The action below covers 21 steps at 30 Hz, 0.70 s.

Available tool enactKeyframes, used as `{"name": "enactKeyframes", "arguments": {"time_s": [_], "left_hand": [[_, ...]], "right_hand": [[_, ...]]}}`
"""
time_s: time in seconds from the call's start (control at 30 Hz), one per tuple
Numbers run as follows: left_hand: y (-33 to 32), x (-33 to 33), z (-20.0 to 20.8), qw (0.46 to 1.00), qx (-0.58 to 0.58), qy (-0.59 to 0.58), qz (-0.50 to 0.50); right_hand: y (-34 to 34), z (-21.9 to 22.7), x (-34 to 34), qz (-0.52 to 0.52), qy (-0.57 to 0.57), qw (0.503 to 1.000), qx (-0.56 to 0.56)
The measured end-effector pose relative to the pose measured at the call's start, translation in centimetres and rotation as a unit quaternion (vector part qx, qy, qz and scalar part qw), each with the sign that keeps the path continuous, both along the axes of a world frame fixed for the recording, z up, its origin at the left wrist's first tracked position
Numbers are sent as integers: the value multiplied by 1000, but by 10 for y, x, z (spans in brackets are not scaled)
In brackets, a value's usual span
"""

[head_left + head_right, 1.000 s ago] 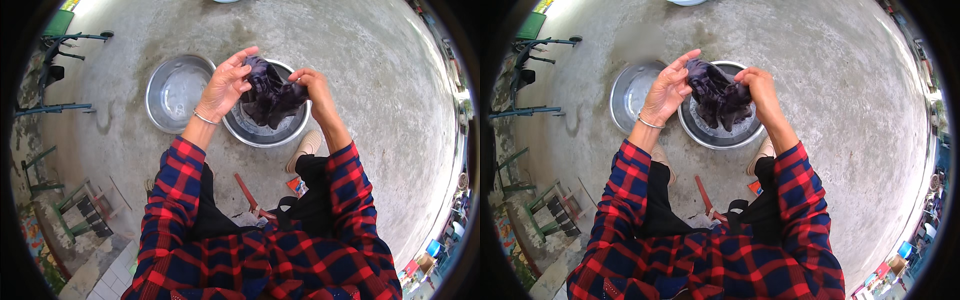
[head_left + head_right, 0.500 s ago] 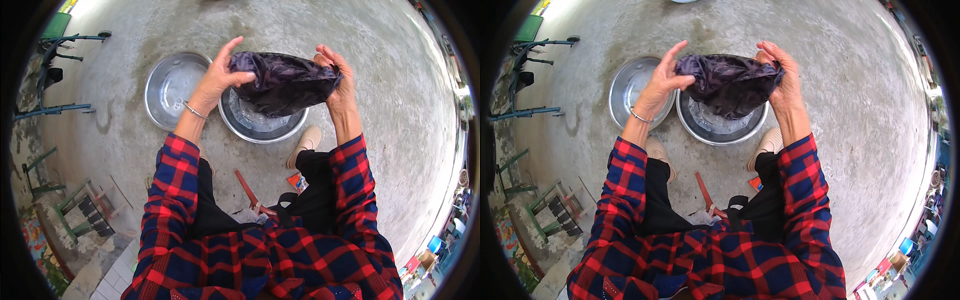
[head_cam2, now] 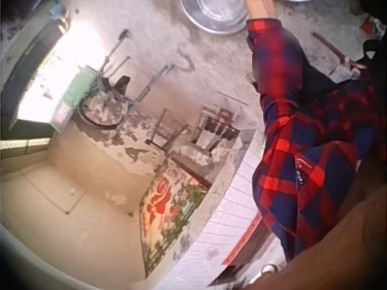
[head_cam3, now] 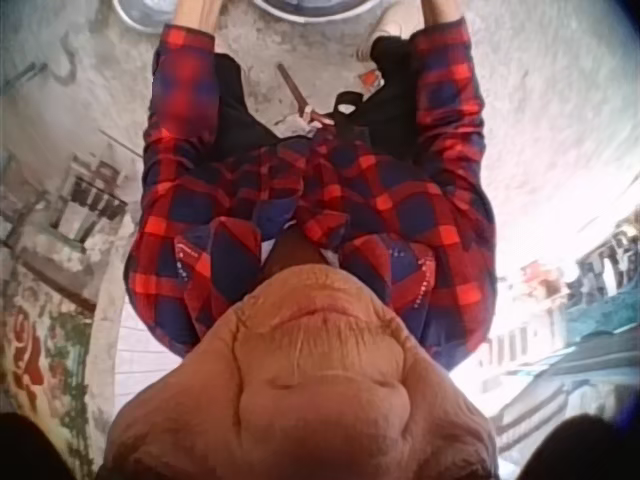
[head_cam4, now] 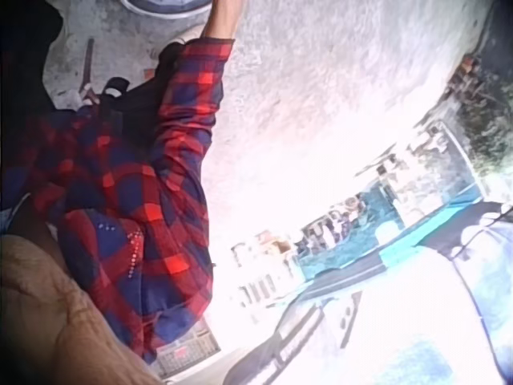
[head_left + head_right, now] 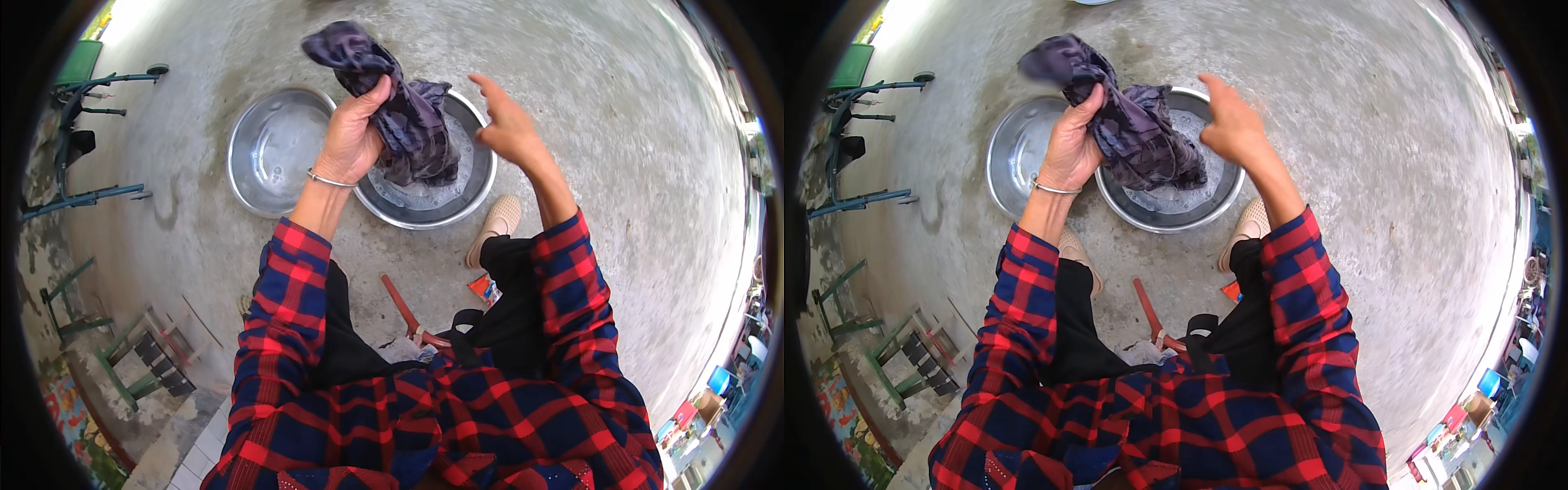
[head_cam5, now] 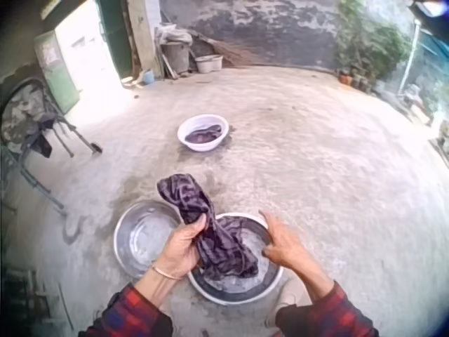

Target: The person washes a light-colored pair of pants by hand in a metal basin, wrings it out, and hangs it on a clothesline. Then the person washes a dark purple garment in a second basin, wrings it, and places it into the first basin.

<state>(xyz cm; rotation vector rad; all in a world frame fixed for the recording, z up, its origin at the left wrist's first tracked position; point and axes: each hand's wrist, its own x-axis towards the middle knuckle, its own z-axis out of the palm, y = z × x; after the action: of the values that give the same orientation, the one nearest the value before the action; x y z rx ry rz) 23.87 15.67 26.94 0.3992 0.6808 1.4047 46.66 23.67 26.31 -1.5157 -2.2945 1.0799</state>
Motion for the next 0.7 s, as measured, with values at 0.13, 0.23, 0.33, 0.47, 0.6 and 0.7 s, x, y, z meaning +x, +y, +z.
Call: {"name": "enactKeyframes", "arguments": {"time_s": [0.13, 0.23, 0.33, 0.47, 0.6, 0.7], "left_hand": [[-2, -2, 6, 982, 15, -174, -64], [-2, 1, 6, 979, 30, -196, -53], [-1, -19, 14, 994, -1, -67, -81], [-10, -43, -4, 986, -82, -20, -142], [-27, -81, -52, 968, -203, 108, -100], [-36, -87, -76, 856, -254, 417, -170]], "right_hand": [[-32, -20, -34, 134, 229, 963, 39], [-30, -13, -39, -60, 314, 931, -176], [-28, 0, -34, -137, 366, 885, -254], [-21, 5, -34, -148, 472, 836, -239], [-19, 5, -30, -154, 528, 793, -262], [-17, 12, -31, -163, 590, 732, -301]]}}
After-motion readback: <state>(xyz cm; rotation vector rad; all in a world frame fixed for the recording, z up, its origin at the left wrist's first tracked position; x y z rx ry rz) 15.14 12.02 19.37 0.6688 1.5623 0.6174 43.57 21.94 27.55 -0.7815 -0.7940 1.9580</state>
